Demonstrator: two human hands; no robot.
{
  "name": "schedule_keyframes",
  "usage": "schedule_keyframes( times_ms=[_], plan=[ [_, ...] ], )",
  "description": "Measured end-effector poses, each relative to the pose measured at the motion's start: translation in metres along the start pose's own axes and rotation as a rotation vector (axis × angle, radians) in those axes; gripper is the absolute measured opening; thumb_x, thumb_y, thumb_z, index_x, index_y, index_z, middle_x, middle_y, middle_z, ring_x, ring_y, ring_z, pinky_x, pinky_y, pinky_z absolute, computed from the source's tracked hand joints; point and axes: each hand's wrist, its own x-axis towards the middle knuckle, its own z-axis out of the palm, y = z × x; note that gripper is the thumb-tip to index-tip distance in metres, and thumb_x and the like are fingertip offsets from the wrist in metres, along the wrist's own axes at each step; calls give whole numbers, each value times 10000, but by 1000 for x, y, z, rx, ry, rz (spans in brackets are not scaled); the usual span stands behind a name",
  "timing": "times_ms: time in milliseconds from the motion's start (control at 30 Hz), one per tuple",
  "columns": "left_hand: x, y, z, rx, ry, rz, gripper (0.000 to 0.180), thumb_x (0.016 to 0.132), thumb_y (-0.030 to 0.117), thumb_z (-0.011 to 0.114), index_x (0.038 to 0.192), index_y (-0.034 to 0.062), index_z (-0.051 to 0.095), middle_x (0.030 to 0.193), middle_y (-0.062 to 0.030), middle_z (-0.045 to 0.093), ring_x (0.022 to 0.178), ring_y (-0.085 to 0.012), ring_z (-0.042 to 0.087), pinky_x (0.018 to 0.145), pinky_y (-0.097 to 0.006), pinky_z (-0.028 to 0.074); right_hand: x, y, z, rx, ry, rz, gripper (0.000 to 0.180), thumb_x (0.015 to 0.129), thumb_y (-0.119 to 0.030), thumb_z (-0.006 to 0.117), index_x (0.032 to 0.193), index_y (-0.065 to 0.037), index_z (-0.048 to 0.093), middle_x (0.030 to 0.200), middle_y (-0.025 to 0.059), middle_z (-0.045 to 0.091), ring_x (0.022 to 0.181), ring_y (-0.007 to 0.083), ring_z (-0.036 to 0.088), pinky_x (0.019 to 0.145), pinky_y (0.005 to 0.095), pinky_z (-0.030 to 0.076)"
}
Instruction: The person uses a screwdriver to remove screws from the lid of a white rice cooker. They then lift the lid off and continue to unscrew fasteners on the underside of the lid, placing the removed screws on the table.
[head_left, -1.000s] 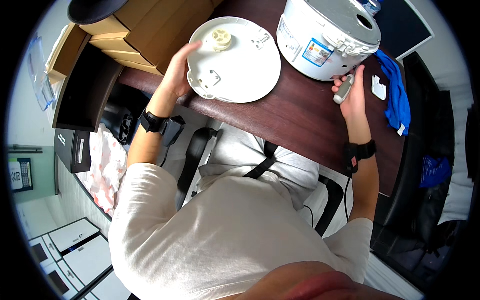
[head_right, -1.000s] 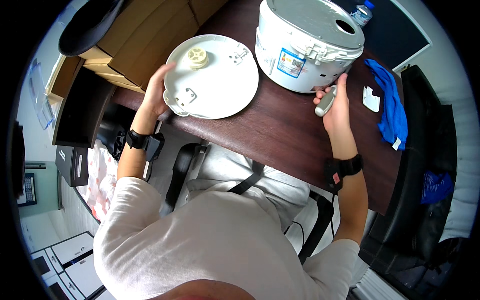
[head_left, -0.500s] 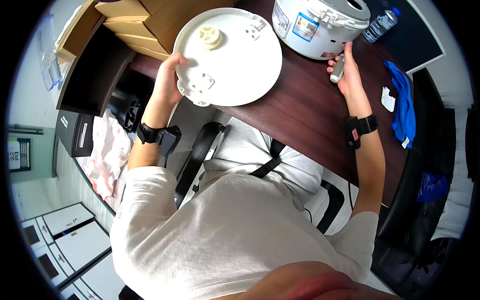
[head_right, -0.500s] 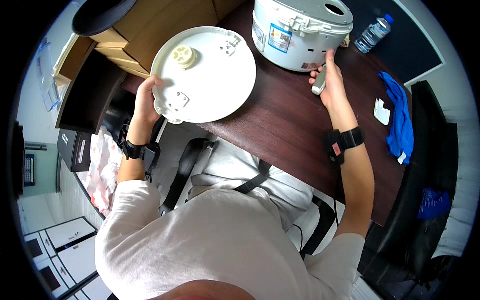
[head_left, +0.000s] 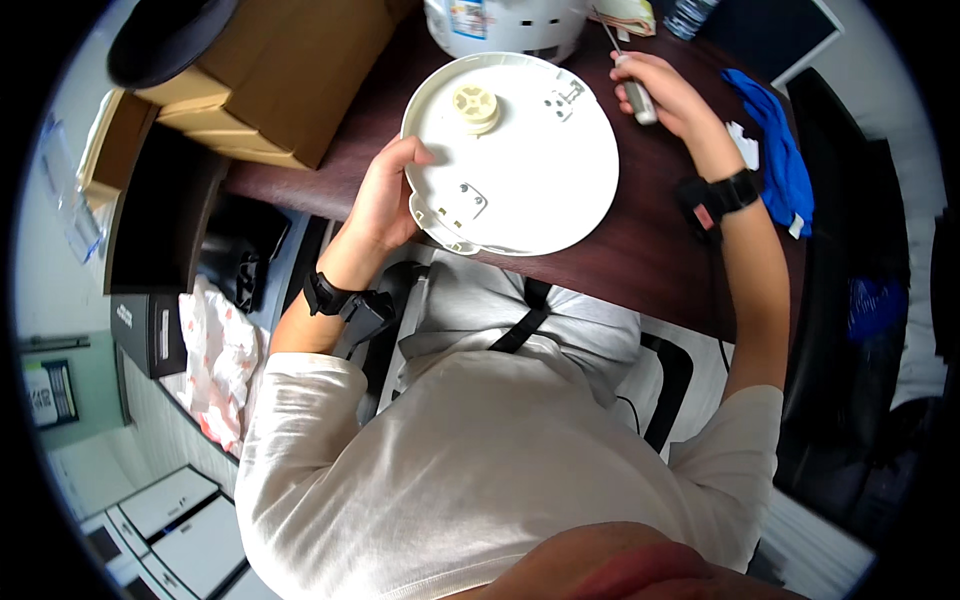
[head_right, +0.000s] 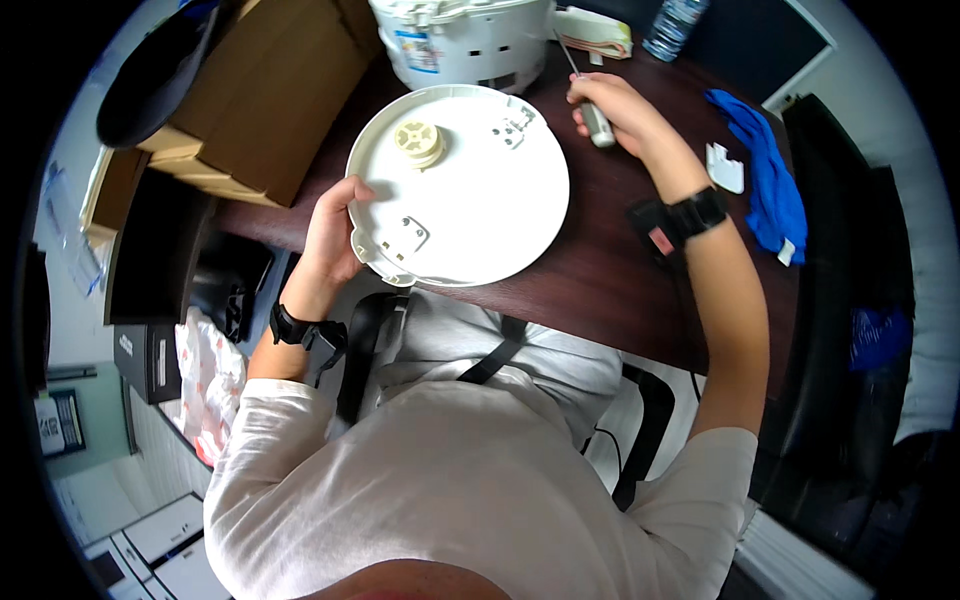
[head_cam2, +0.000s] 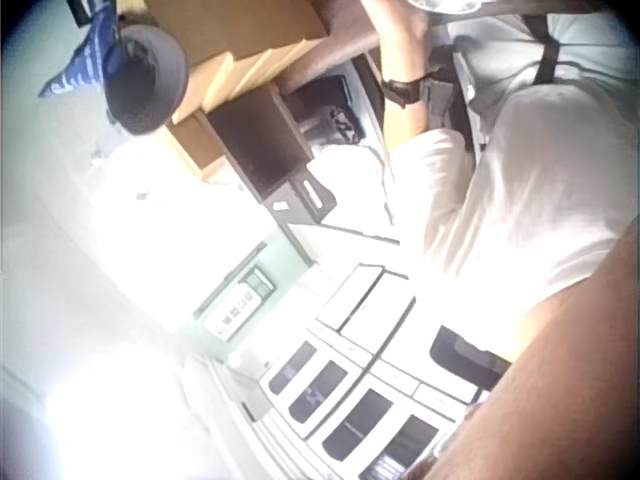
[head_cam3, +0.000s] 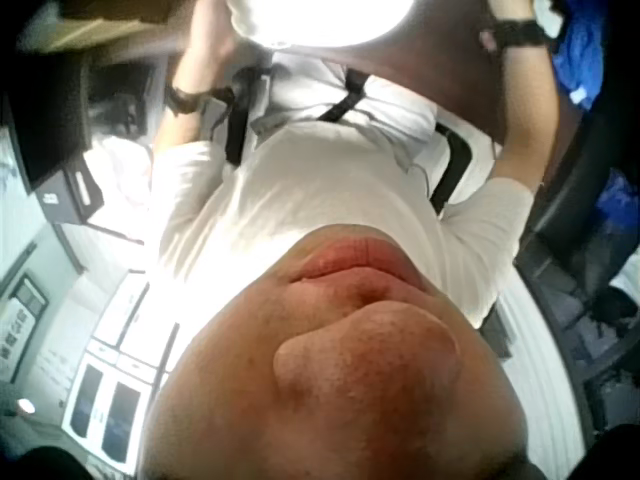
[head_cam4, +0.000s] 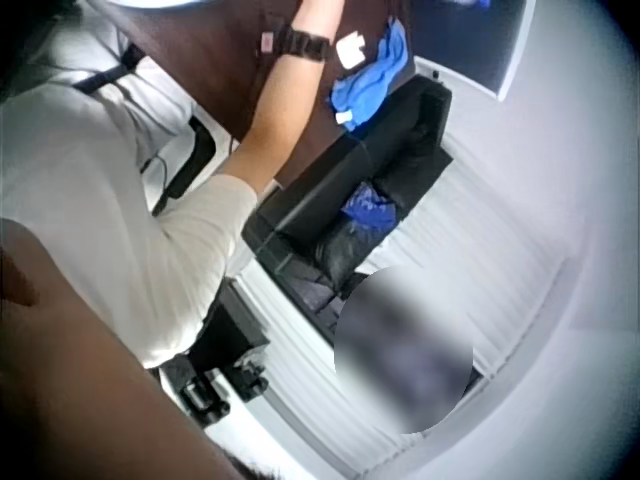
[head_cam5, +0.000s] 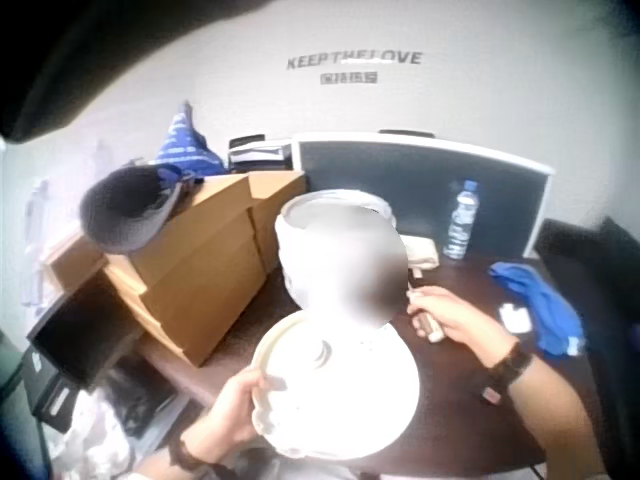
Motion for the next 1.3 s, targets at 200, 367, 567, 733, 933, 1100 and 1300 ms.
schedule_keyframes(
  times_ms=[200,367,567,733,933,1100,1300],
  plan=[
    [59,-14,44,118,-225,-193,399,781,173,502,1094,-74,523,964,-159,623,830,-245,655,777,-353,575,-143,-34,-52,-726,167,-189,401,910,-117,566,1304,-100,496,920,-2,563,702,59,506,550,208,456],
    [105,-34,76,164,-410,-301,458,772,177,500,1145,-90,498,996,-175,625,879,-258,662,787,-361,577,-228,-47,-68,-1203,289,-158,368,825,-72,638,1183,-80,551,892,111,585,741,252,602,722,334,485],
    [122,-50,90,178,-402,-148,440,796,149,488,1170,-83,478,1023,-176,618,883,-253,658,815,-357,571,-247,-48,-58,-1392,251,-148,299,786,-15,614,1083,-14,576,952,150,622,869,300,614,763,346,485],
    [125,-53,81,168,-435,-46,607,749,125,462,1333,-20,379,1213,-190,536,1068,-267,591,913,-366,521,-230,-51,-43,-1355,248,-191,311,780,-35,667,1075,-29,568,917,128,566,819,312,592,720,358,476],
    [126,-61,78,147,-426,24,672,691,117,453,1348,-4,379,1230,-180,532,1111,-265,559,949,-375,490,-219,-46,-34,-1317,325,-253,291,786,-18,658,1063,-29,566,892,128,531,788,315,566,687,353,457],
    [125,-60,79,161,-436,81,678,666,95,434,1336,-11,402,1194,-180,559,1036,-242,599,874,-342,533,-216,-48,-28,-1319,316,-221,287,793,-14,650,1067,-25,566,908,135,539,814,321,571,715,351,465],
    [127,-62,76,203,-436,127,642,671,92,430,1302,-25,433,1128,-167,587,986,-217,611,848,-318,536,-213,-52,-24,-1303,331,-201,277,801,-17,641,1069,-9,568,915,147,552,830,326,585,734,349,472]
  ],
)
